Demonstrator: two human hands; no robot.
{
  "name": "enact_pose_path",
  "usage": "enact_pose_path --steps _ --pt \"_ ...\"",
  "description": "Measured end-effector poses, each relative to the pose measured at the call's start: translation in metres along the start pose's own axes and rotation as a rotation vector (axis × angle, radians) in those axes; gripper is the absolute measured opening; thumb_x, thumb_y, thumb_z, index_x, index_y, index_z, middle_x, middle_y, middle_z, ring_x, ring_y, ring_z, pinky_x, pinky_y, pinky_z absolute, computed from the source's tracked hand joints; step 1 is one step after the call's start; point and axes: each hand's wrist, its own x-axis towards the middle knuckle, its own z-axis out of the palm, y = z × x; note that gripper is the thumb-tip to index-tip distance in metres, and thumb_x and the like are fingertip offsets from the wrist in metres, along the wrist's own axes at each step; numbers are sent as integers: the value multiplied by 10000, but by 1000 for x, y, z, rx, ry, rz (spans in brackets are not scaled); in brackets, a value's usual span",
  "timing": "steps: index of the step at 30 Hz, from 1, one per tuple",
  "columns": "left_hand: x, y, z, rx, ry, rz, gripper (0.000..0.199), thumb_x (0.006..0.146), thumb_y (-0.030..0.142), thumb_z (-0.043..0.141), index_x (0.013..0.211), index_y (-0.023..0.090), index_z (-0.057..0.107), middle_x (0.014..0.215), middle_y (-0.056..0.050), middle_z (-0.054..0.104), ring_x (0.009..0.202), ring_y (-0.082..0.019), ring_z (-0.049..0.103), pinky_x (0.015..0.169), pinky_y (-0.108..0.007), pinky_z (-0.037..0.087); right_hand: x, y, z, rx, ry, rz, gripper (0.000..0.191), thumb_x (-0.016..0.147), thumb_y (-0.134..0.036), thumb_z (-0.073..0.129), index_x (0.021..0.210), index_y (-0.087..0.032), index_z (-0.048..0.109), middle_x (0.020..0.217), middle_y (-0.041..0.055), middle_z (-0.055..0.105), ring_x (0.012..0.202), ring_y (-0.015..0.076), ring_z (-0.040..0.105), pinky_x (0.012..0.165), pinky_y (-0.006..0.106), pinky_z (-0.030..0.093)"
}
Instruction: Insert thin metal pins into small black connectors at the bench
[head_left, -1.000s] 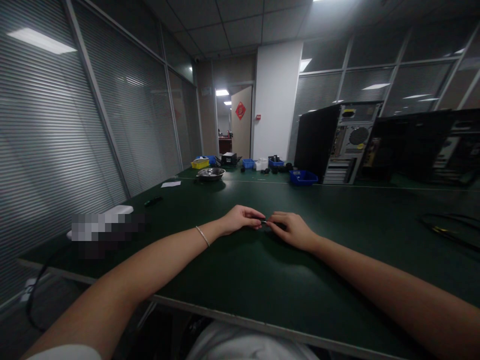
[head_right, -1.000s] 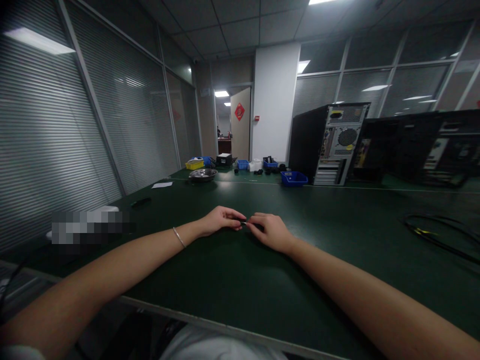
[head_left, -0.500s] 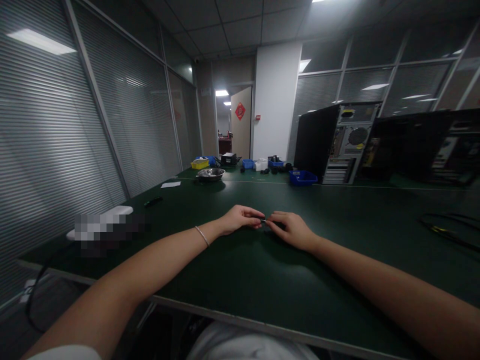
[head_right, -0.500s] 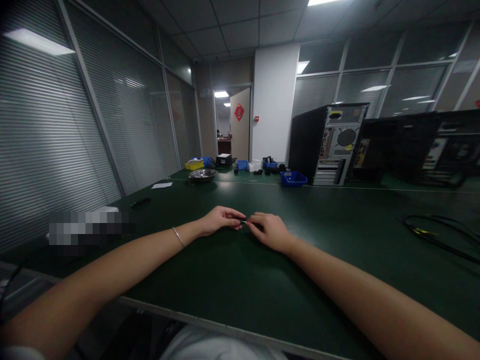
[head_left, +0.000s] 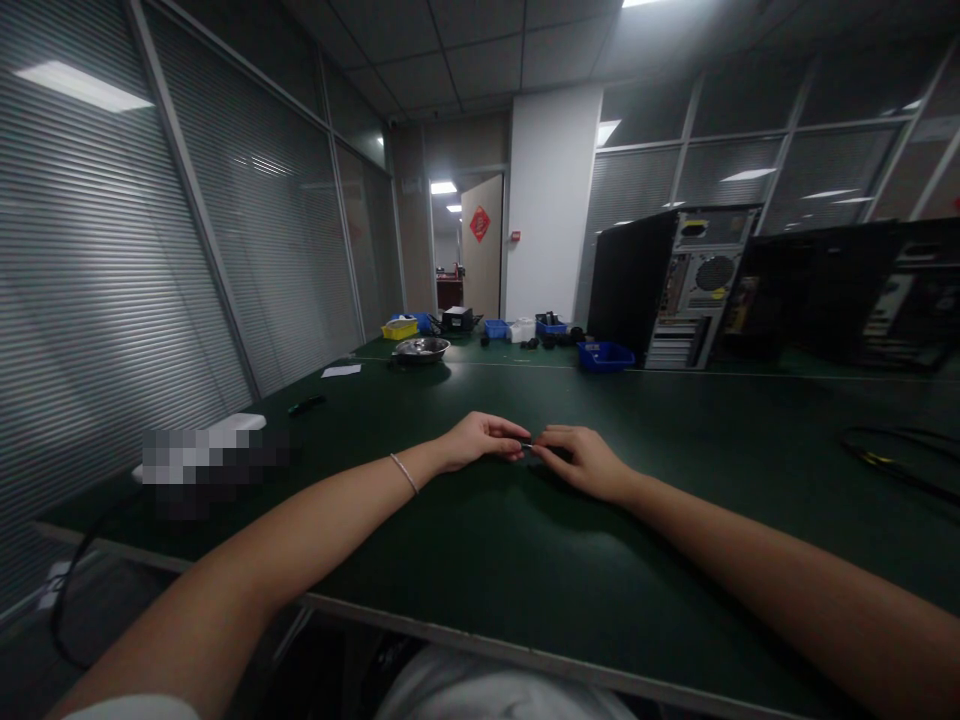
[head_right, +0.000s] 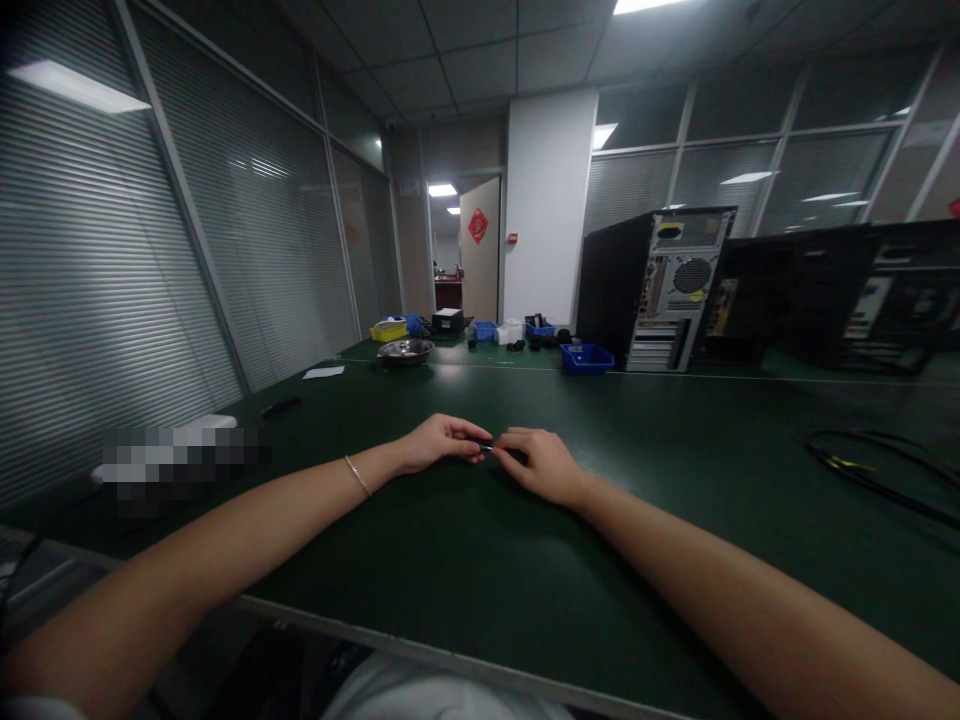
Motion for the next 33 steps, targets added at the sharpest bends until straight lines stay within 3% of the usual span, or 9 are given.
enact_pose_path --steps 15,28,33 --pt "1 -2 1 -23 42 -13 475 624 265 726 1053 103 604 885 -111 667 749 -139 625 802 -321 462 1 3 4 -19 30 9 280 884 -337 389 842 -202 630 757 27 592 683 137 539 634 232 378" --pt "0 0 -1 14 -30 -4 448 646 240 712 1059 106 601 900 -116 660 764 -147 620 807 -339 461 1 4 3 18 -1 -32 277 884 -322 397 809 -184 625 749 30 587 679 131 535 649 236 382" --pt "-1 1 0 8 -2 -14 453 644 252 714 1058 108 601 902 -112 660 758 -136 619 809 -325 463 1 4 4 23 7 -14 279 881 -334 399 812 -188 627 750 30 591 679 134 535 643 236 384"
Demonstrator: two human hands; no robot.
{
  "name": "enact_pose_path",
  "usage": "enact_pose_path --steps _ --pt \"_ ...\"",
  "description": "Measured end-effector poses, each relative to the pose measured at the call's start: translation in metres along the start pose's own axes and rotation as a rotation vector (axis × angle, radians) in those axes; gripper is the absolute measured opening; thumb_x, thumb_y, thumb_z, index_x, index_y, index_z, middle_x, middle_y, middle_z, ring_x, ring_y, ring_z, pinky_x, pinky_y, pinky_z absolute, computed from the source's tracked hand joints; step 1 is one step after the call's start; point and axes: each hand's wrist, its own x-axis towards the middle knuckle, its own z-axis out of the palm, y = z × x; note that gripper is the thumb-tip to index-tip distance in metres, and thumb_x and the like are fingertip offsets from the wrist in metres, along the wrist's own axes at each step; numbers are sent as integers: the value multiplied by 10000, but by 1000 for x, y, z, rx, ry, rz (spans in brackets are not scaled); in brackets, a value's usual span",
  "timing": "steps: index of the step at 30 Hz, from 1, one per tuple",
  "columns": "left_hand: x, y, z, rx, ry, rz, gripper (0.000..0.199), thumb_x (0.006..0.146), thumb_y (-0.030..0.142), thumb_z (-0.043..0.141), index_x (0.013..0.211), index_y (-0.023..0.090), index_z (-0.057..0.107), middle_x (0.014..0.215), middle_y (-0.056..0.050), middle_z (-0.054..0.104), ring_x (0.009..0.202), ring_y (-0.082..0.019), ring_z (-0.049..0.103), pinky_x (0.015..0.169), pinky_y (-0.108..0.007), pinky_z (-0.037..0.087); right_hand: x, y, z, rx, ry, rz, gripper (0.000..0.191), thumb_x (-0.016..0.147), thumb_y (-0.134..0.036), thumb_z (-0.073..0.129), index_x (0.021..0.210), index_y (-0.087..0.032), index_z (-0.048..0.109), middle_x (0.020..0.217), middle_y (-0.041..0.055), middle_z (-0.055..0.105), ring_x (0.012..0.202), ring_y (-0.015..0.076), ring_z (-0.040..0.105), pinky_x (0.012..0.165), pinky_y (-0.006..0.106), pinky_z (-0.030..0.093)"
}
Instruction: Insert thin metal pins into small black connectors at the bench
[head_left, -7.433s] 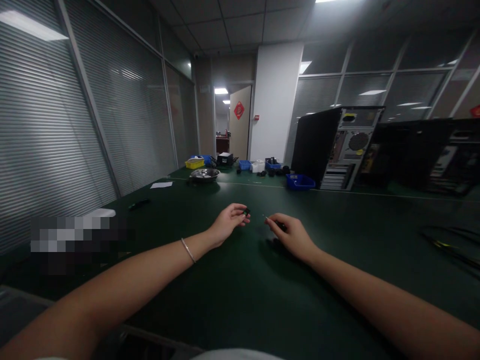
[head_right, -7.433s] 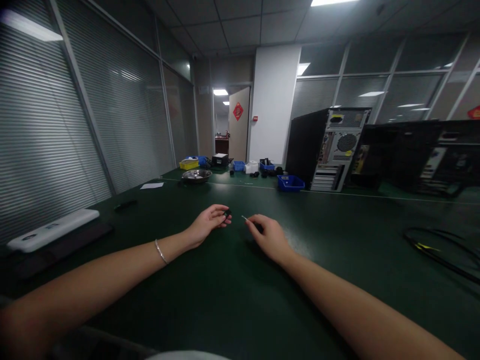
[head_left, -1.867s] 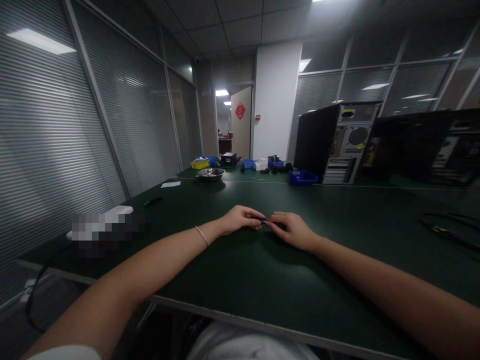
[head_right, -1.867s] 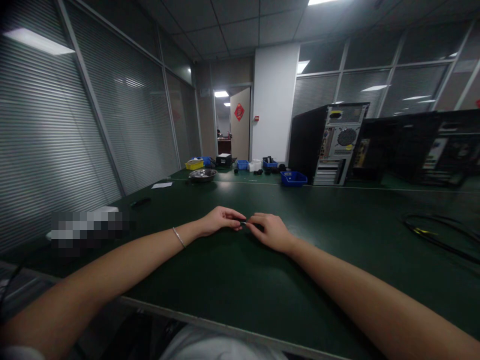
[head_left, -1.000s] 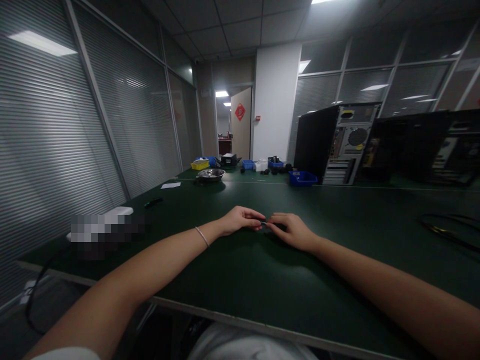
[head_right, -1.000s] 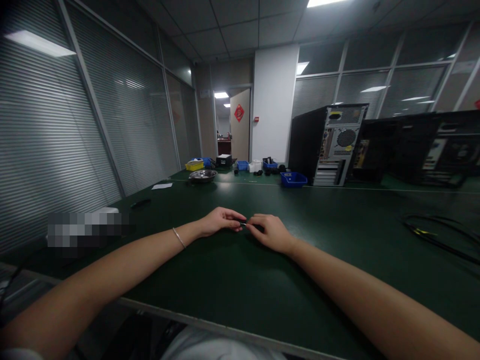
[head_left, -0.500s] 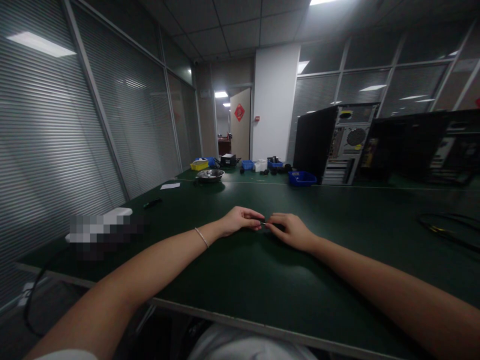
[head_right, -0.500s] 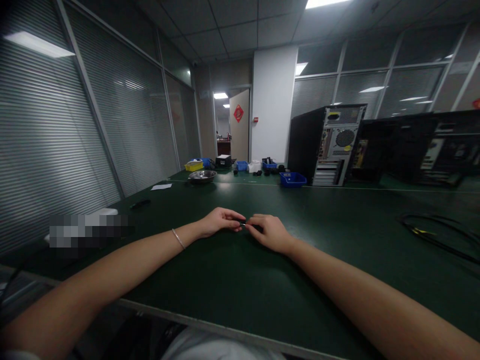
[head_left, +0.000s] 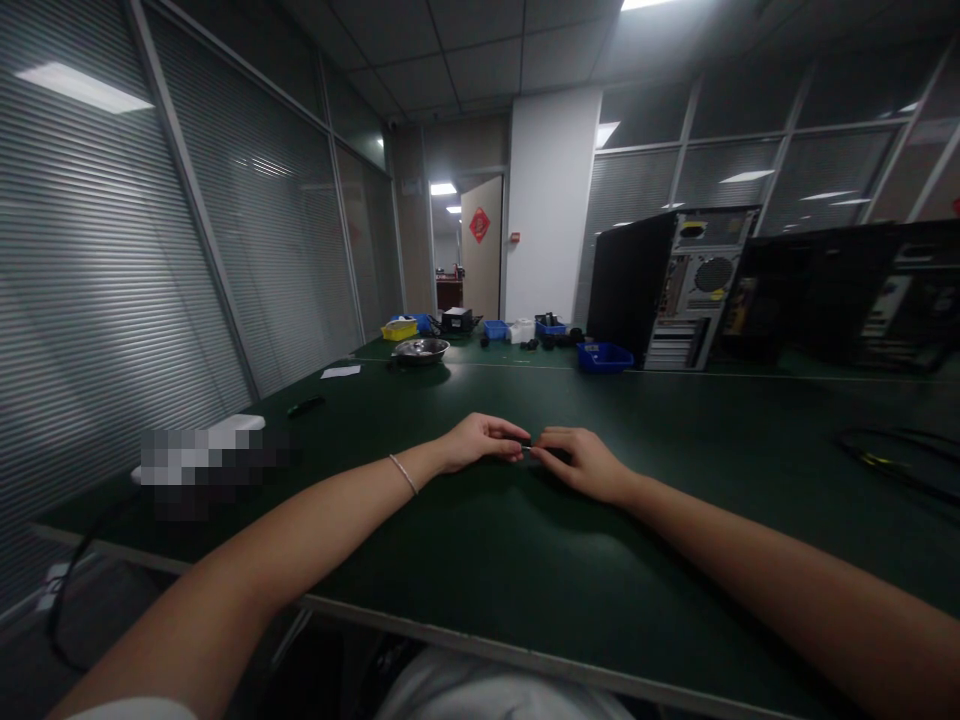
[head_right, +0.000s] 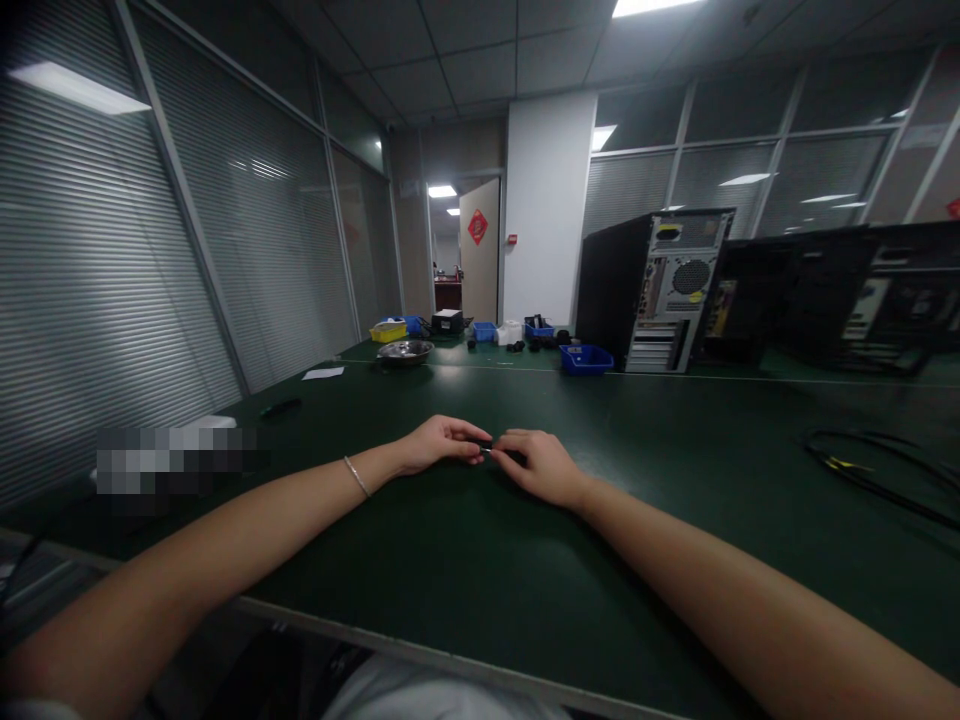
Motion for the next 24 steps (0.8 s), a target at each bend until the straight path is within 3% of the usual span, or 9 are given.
enact_pose_path --steps 15,24 --pt "6 -8 2 -35 116 47 432 641 284 714 1018 97 614 857 -103 659 718 -121 611 774 -309 471 2 1 0 -42 67 158 276 872 -355 392 847 -209 625 786 28 613 715 147 544 635 234 384" --pt "6 -7 4 -51 158 50 411 625 272 727 970 89 600 817 -96 654 698 -129 618 726 -303 485 2 3 2 -50 75 168 274 870 -353 391 835 -204 619 762 26 606 681 145 530 621 239 382"
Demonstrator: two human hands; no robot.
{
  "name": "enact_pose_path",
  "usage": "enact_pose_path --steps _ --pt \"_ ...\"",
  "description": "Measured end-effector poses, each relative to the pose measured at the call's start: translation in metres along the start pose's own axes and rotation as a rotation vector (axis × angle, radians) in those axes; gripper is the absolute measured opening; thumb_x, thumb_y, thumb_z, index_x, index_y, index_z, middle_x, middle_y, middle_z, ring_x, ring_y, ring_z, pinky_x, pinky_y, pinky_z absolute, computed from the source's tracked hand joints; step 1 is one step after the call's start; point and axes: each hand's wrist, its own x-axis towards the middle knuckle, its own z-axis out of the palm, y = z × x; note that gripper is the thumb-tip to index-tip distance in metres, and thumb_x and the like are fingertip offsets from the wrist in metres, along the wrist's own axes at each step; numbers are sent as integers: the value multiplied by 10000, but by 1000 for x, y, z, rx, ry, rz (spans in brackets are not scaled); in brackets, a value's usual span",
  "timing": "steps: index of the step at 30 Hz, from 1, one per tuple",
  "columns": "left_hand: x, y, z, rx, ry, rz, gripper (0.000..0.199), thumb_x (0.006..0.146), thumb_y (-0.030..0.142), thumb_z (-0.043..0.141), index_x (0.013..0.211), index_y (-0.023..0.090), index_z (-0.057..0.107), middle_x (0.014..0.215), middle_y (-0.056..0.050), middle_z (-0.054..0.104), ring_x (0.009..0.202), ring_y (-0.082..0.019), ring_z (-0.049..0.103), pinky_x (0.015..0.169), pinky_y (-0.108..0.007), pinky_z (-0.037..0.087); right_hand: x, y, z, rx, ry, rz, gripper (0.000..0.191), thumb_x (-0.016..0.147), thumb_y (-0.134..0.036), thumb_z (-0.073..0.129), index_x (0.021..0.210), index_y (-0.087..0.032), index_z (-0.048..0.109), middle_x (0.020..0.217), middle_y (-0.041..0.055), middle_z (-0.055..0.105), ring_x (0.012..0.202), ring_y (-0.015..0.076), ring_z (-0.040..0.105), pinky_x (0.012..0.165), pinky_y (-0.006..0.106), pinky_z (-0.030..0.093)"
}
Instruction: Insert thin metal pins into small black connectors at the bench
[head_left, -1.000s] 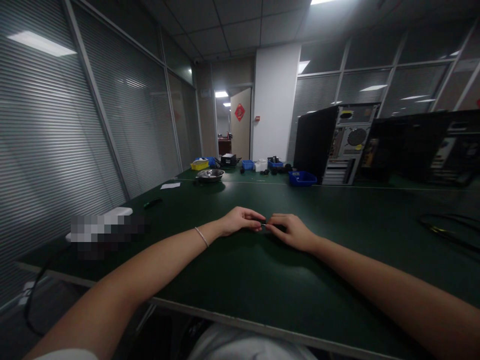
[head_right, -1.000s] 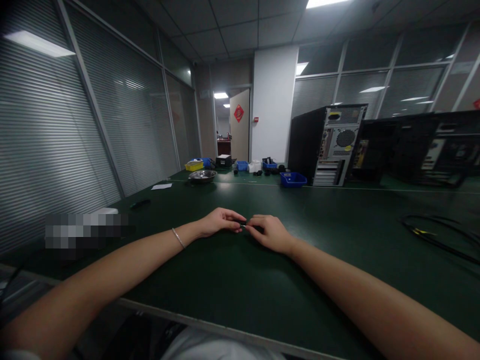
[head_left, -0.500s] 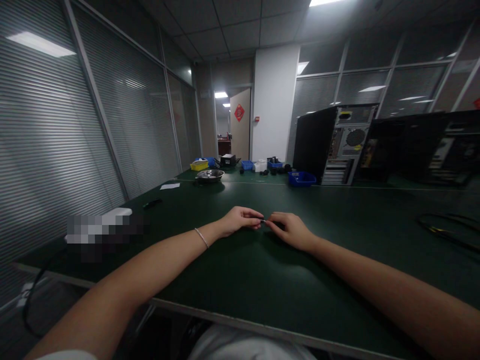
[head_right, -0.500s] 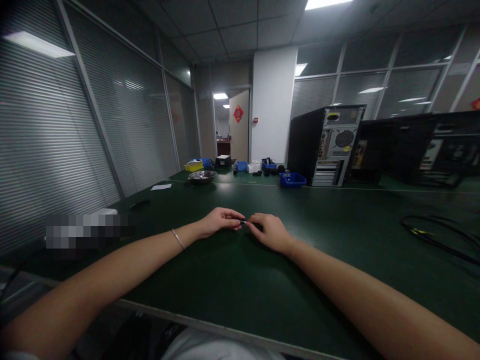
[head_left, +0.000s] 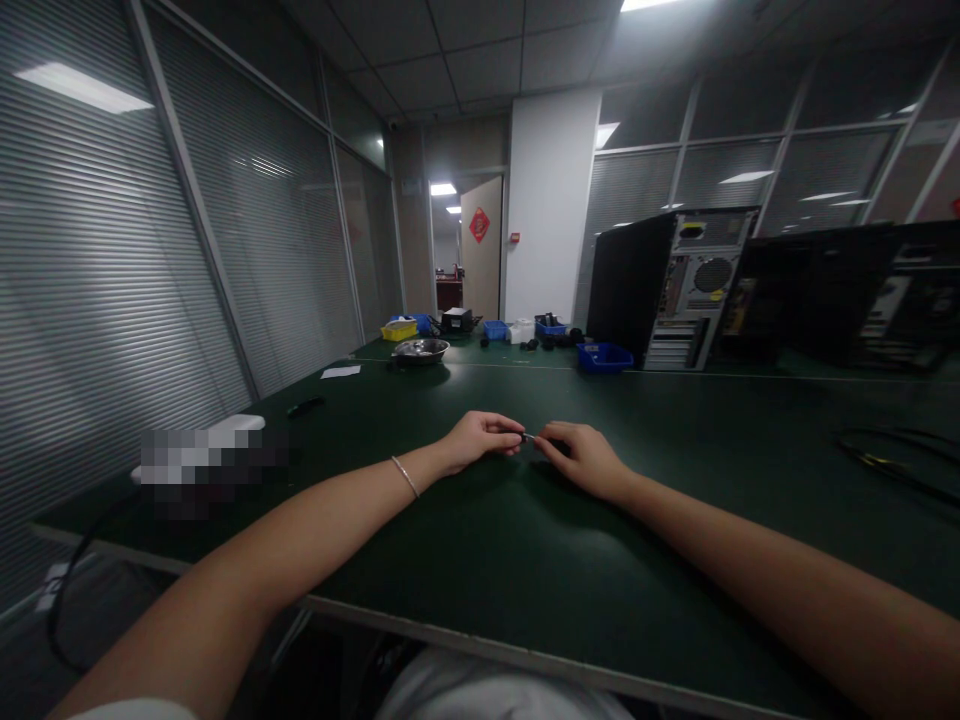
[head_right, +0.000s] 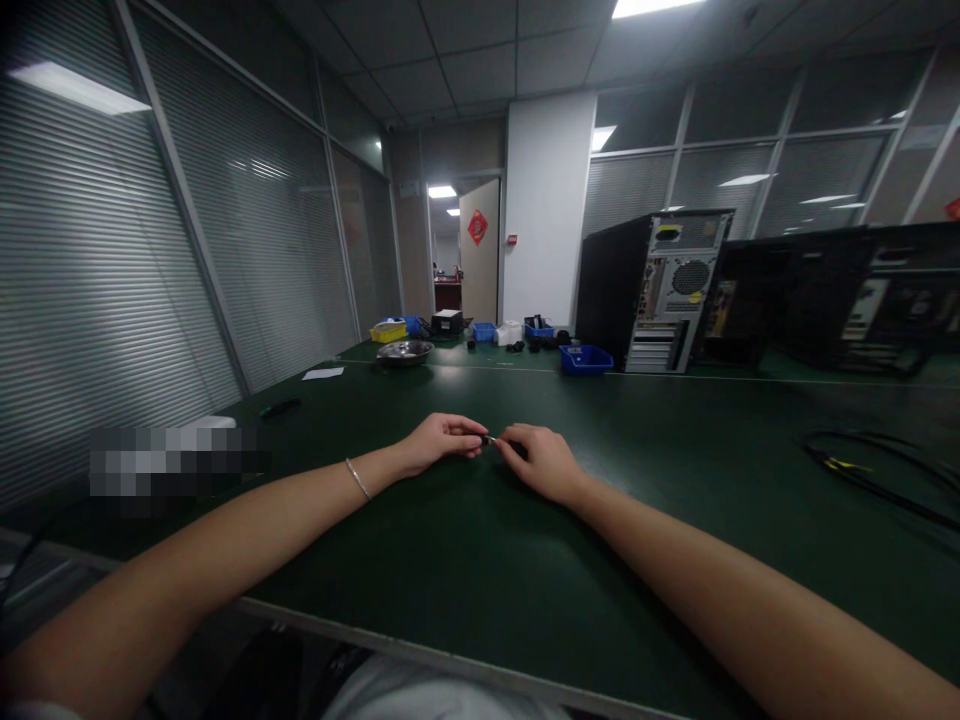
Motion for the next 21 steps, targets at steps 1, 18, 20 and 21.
enact_pose_path --steps 1,18,20,21 --pt "0 -1 0 -17 10 -3 412 621 262 731 966 91 585 809 -94 653 692 -130 621 719 -304 488 0 0 0 1 0 -3 277 870 -354 391 830 -203 620 758 27 606 679 146 529 621 239 383" --pt "1 0 1 -73 36 14 499 589 216 754 910 148 378 751 -66 644 641 -151 635 652 -309 492 0 1 1 6 -17 -20 273 872 -357 397 853 -204 622 774 30 609 707 147 538 642 235 385" --pt "1 -1 1 -70 34 15 497 593 221 752 911 150 376 748 -65 645 642 -152 635 650 -308 492 0 0 0 13 -20 -19 272 871 -356 398 862 -206 624 782 32 612 713 149 540 644 238 388" --pt "1 -1 1 -70 34 18 496 594 223 751 911 150 377 750 -65 644 643 -152 635 651 -309 493 -1 0 0 17 -21 -20 272 871 -355 397 868 -207 624 785 32 613 716 150 541 646 239 389"
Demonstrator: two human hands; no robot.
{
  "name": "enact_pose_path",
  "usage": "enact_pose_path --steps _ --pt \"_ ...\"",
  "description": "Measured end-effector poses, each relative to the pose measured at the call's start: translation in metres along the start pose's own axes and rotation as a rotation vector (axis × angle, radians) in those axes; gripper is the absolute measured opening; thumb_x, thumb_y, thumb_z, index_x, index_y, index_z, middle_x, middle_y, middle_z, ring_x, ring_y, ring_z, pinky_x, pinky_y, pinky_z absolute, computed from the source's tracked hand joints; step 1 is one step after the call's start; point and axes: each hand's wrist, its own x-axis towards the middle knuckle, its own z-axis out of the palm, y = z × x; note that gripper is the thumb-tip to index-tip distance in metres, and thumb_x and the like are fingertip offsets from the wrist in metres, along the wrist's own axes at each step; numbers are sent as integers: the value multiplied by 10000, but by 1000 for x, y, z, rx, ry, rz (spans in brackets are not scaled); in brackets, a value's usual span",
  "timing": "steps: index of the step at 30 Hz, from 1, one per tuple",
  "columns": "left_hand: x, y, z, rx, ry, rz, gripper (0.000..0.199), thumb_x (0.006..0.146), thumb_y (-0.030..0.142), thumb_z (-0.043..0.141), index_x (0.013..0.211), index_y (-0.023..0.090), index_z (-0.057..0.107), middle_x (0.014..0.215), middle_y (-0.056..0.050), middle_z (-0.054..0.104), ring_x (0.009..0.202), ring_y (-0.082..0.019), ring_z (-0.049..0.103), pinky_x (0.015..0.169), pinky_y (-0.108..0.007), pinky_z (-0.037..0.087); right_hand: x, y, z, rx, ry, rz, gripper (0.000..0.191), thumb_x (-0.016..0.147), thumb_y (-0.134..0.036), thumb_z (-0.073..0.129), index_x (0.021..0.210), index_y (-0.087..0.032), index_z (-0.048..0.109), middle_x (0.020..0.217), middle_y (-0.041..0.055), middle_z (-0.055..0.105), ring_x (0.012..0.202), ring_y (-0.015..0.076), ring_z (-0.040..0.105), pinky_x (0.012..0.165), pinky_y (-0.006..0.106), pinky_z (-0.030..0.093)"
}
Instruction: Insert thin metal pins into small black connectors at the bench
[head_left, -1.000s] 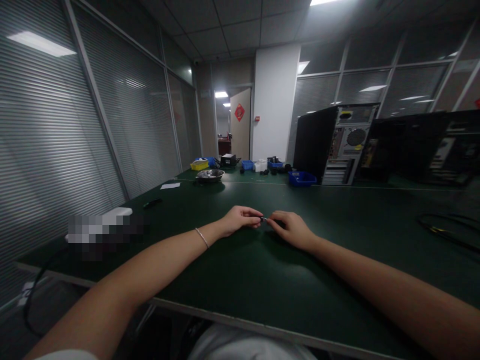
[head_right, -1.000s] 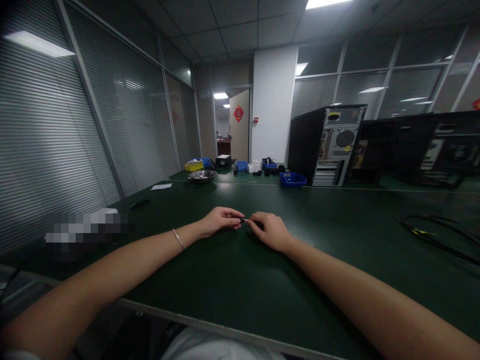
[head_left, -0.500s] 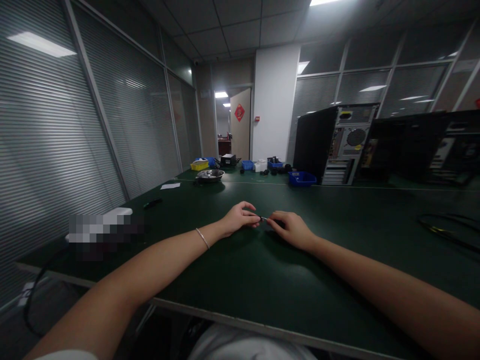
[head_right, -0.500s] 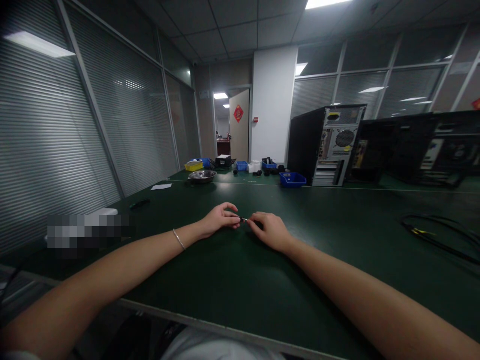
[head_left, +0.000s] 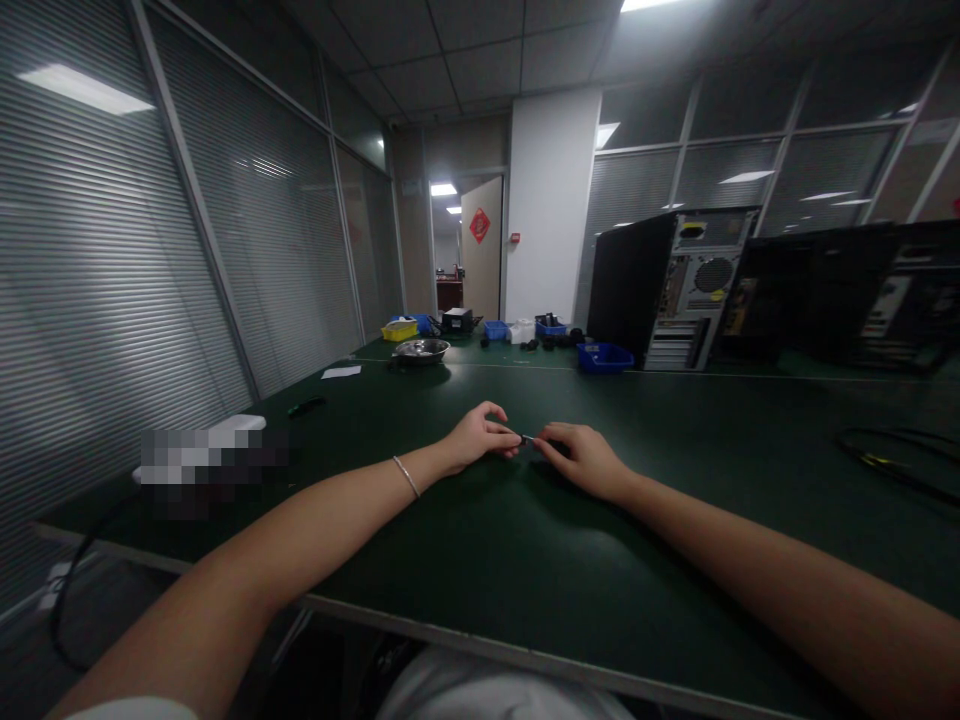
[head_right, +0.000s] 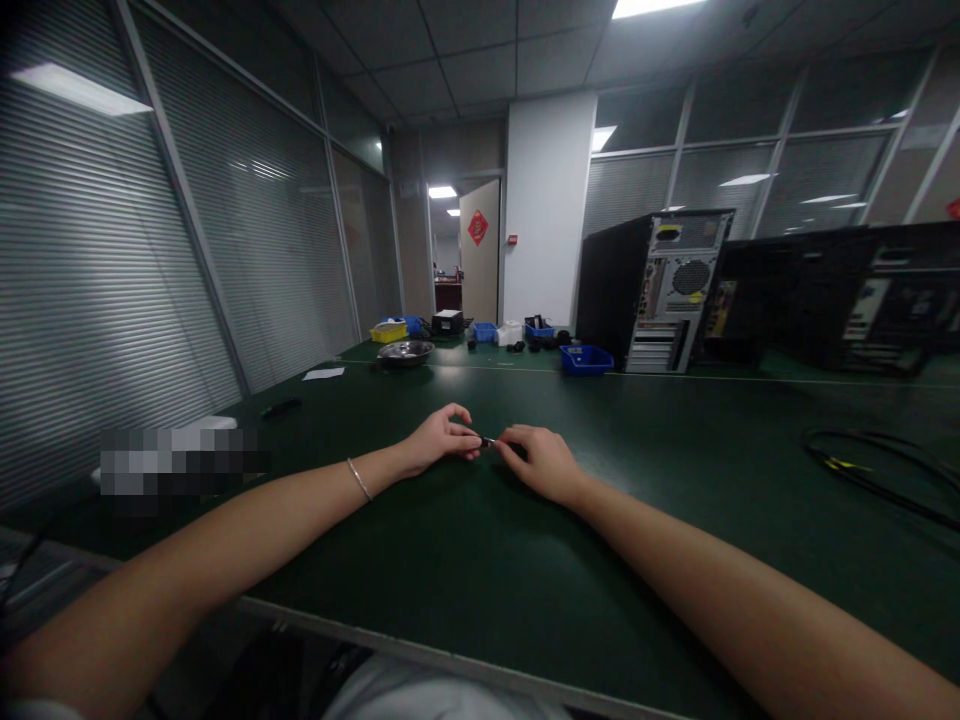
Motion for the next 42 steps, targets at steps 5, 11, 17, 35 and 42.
enact_pose_path --steps 5,11,17,35,42 --pt "1 -1 -1 -4 7 3 490 592 216 752 911 148 385 747 -61 641 639 -148 636 651 -304 497 0 -1 -1 11 -7 -7 270 873 -350 394 875 -211 626 794 30 614 719 149 542 645 241 391" --pt "1 -2 -2 -1 -9 2 478 602 212 745 915 146 389 749 -64 644 646 -149 638 650 -301 499 0 0 0 7 0 -5 273 870 -354 396 867 -210 628 782 29 615 706 149 539 639 242 389" --pt "3 -6 -4 0 -31 9 482 600 227 745 917 145 391 756 -67 644 655 -156 642 651 -303 497 0 0 0 3 -3 -10 268 873 -346 396 862 -207 624 782 27 610 704 147 539 631 240 386" --pt "2 -2 -3 -2 -33 -29 461 589 242 751 918 122 452 756 -66 639 672 -153 640 678 -314 502 0 -1 -1 6 -17 -18 268 873 -350 395 864 -212 624 795 28 614 722 152 546 635 241 389" --pt "3 -4 -4 -1 -49 -28 406 622 217 733 915 120 469 779 -74 634 681 -147 639 685 -307 501 0 0 1 -9 -1 -21 268 875 -347 392 851 -211 622 780 26 609 704 147 543 637 240 385"
